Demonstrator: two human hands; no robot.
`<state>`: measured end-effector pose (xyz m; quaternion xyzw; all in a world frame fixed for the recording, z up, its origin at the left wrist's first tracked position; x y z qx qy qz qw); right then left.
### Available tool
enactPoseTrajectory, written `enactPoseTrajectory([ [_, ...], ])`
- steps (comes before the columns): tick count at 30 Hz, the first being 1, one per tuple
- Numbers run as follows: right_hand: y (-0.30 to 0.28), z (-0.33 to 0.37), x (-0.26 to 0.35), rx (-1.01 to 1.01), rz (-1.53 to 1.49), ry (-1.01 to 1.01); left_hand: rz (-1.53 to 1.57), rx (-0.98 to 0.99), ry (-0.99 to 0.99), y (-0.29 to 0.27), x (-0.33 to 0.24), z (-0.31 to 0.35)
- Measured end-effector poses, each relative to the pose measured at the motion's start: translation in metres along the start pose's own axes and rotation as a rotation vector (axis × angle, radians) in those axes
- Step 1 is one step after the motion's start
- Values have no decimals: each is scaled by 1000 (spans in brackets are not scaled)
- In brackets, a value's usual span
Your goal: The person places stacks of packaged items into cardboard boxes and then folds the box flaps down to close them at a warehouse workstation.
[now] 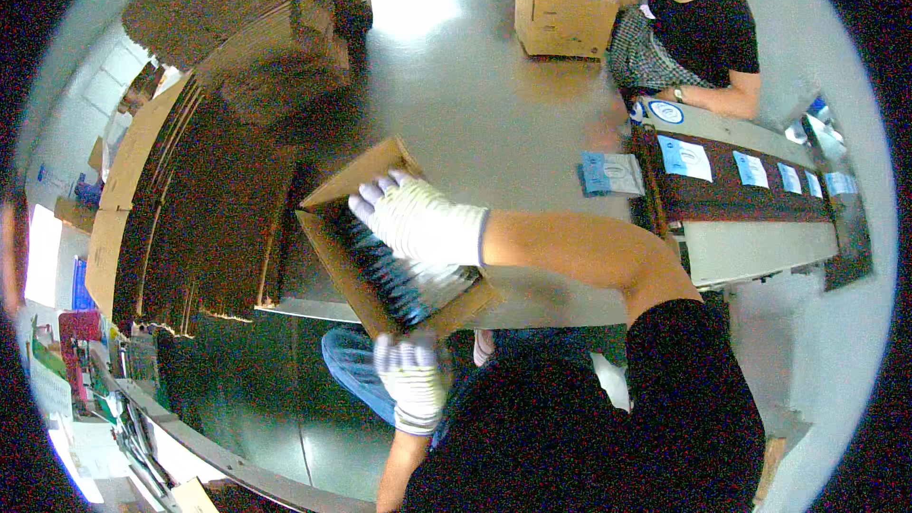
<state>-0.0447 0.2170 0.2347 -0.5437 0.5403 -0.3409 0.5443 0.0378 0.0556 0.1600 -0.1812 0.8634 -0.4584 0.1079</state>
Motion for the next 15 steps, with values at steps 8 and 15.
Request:
enactPoseTrajectory([
  [8, 22, 109, 54, 190, -186, -249, 193, 20, 124, -1, 26, -24],
  [15, 5, 84, 2, -39, -167, -51, 154, -53, 96, 1, 40, -58],
])
Point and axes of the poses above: each hand's wrist, its own z-axis away from the middle knuckle, its own y-axis out of the palm, x = y × z, the point moved 5 cm from there along -z, towards the middle knuckle, and after that the axes turned 8 degrees about x, right-handed, at the moved point
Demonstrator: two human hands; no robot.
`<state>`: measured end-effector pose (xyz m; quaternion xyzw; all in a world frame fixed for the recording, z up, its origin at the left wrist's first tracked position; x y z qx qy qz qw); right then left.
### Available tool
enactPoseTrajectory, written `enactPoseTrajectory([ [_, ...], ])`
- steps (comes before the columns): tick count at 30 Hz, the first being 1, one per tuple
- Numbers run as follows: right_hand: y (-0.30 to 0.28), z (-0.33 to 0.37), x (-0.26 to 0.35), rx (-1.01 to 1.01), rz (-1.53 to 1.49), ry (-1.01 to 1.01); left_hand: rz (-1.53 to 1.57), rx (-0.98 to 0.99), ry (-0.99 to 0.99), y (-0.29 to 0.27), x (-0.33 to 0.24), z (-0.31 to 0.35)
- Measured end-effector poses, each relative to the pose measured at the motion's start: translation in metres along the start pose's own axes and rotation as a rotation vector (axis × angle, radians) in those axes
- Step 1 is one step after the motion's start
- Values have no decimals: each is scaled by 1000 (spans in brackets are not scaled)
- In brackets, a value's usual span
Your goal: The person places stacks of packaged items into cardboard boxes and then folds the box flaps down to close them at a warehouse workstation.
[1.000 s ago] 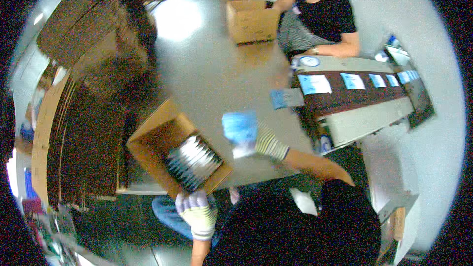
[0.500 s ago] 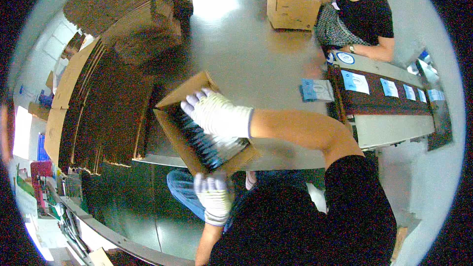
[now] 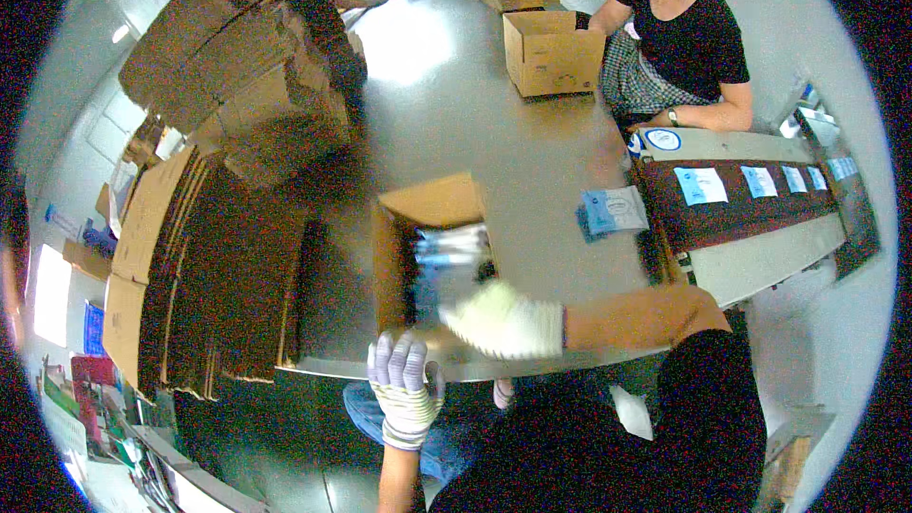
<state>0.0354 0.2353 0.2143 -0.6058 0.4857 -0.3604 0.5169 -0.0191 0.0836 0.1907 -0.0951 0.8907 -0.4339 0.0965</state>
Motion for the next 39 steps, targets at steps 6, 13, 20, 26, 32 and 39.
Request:
enactPoseTrajectory([
  [6, 6, -163, -235, -138, 471, 857, -276, 39, -106, -15, 20, -6],
  [13, 72, -142, -89, 1, -81, 251, -852, -220, -412, -147, 107, 25],
  [20, 158, -10, -38, 160, -219, 269, -1132, -400, -679, -261, 166, -4],
  [26, 158, 6, -24, 164, -288, 241, -937, -322, -627, -288, 178, 16],
  [32, 158, 21, -22, 189, -285, 277, -1038, -388, -179, -249, 76, -24],
  [39, 7, 35, -58, -667, -734, 560, -344, -212, 351, -200, -52, -8],
])
Point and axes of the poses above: each hand's wrist, its own z-axis away from the middle knuckle, its own y-axis out of the palm, x = y × z, the point moved 5 cm from there along -z, towards the middle knuckle, and after that the axes turned 8 degrees about x, right-handed, at the moved point
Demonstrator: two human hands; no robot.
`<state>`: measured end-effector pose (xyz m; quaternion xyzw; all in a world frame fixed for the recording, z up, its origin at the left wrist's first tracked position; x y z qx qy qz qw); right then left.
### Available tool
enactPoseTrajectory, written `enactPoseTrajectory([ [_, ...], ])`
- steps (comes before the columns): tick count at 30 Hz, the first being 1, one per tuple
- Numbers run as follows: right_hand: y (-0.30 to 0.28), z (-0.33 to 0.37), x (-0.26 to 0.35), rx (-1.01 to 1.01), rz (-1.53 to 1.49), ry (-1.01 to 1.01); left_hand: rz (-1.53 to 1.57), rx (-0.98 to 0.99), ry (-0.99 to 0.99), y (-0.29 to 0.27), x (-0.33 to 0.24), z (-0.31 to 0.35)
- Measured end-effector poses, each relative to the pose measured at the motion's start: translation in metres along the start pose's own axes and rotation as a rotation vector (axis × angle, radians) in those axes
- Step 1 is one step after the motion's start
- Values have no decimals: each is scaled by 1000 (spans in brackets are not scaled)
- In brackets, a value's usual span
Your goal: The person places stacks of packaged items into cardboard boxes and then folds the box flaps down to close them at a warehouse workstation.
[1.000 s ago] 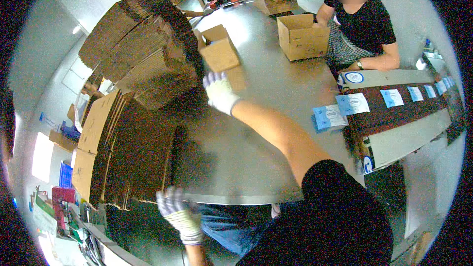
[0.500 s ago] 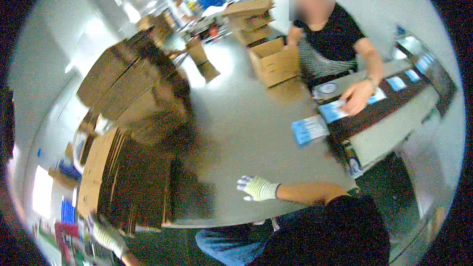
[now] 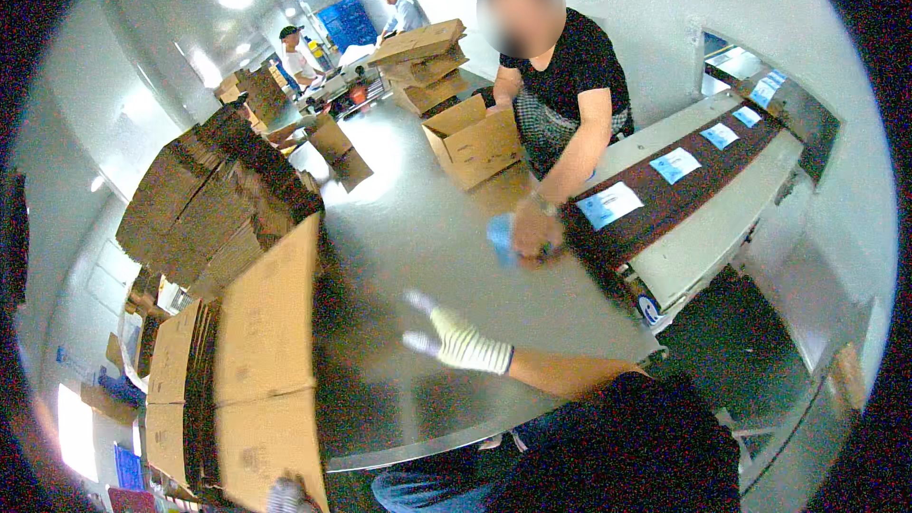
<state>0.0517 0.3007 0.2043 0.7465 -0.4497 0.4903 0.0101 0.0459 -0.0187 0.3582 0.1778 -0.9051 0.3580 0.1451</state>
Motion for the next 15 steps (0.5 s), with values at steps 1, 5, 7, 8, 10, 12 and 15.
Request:
enactPoseTrajectory([
  [1, -16, -7, -5, -151, -111, -70, 136, -97, -19, 3, -7, 0],
  [5, -73, -26, -33, -390, -585, -192, 583, 5, -510, 37, -11, 8],
  [7, -97, -19, -49, -353, -751, -156, 787, -168, -726, 54, -13, 21],
  [8, -101, -14, -58, -282, -797, -97, 852, -193, -747, 59, -14, 25],
  [10, -106, -1, -58, -298, -724, -65, 924, -215, -773, 68, -17, 30],
  [12, -109, 8, -63, -273, -696, -11, 1128, -380, -752, 72, -19, 34],
  [15, -97, 24, -63, -452, -571, 91, 1346, -270, -884, 83, -17, 37],
])
Point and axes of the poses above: each hand's wrist, its own z-axis away from the middle knuckle, its own y-axis out of the palm, x = y × z, the point moved 5 cm from there along -z, towards the middle knuckle, and after that the axes turned 8 degrees about x, right-handed, at the moved point
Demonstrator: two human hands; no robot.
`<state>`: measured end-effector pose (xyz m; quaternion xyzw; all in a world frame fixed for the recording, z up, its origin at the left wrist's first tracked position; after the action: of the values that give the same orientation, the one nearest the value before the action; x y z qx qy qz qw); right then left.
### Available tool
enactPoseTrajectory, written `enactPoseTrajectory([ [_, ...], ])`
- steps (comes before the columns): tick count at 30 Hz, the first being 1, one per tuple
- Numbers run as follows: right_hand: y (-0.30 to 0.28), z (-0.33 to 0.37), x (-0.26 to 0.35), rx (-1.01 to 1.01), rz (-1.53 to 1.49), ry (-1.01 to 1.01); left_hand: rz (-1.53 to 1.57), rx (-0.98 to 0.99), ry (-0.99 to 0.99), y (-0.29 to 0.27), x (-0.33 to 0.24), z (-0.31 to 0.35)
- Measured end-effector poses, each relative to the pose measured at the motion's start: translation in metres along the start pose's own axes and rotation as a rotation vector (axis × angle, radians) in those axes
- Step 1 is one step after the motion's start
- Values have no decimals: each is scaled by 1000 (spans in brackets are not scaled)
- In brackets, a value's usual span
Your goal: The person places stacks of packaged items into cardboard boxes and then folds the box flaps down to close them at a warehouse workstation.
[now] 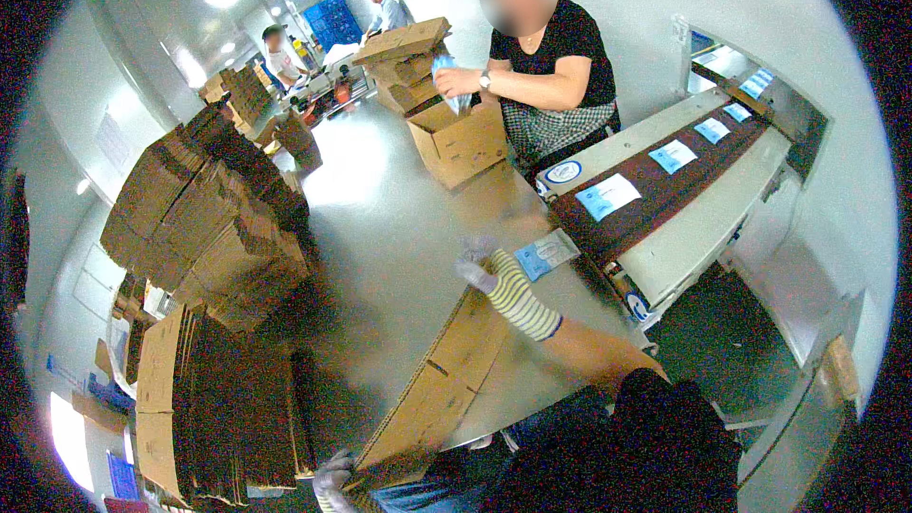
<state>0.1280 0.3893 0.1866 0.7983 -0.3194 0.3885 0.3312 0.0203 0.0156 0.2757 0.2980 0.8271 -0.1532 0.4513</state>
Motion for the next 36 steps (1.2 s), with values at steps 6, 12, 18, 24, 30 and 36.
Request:
enactPoseTrajectory([
  [6, 50, 10, 47, 288, 158, 129, -133, -223, -108, -32, 16, 2],
  [12, 70, 4, 50, 459, 116, 9, -239, -396, -262, -39, 18, -2],
  [18, 119, 38, 35, 870, 190, 169, -412, -75, -192, -4, 14, -5],
  [24, 119, 41, 18, 604, 619, 203, -807, 364, 3, 10, 0, -7],
  [30, 119, 36, -11, 758, 861, 331, -488, 600, -208, 14, 34, 7],
  [36, 122, 42, -18, 841, 717, 356, -958, 618, 75, 17, 62, -38],
])
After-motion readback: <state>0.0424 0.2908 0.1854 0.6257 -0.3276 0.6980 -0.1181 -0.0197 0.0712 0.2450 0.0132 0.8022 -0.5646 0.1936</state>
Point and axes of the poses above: each hand's wrist, its own z-axis away from the middle knuckle, its own y-axis out of the palm, x = y × z, the point moved 5 cm from there along -z, towards the middle knuckle, and after that the axes turned 8 degrees about x, right-handed, at the moved point
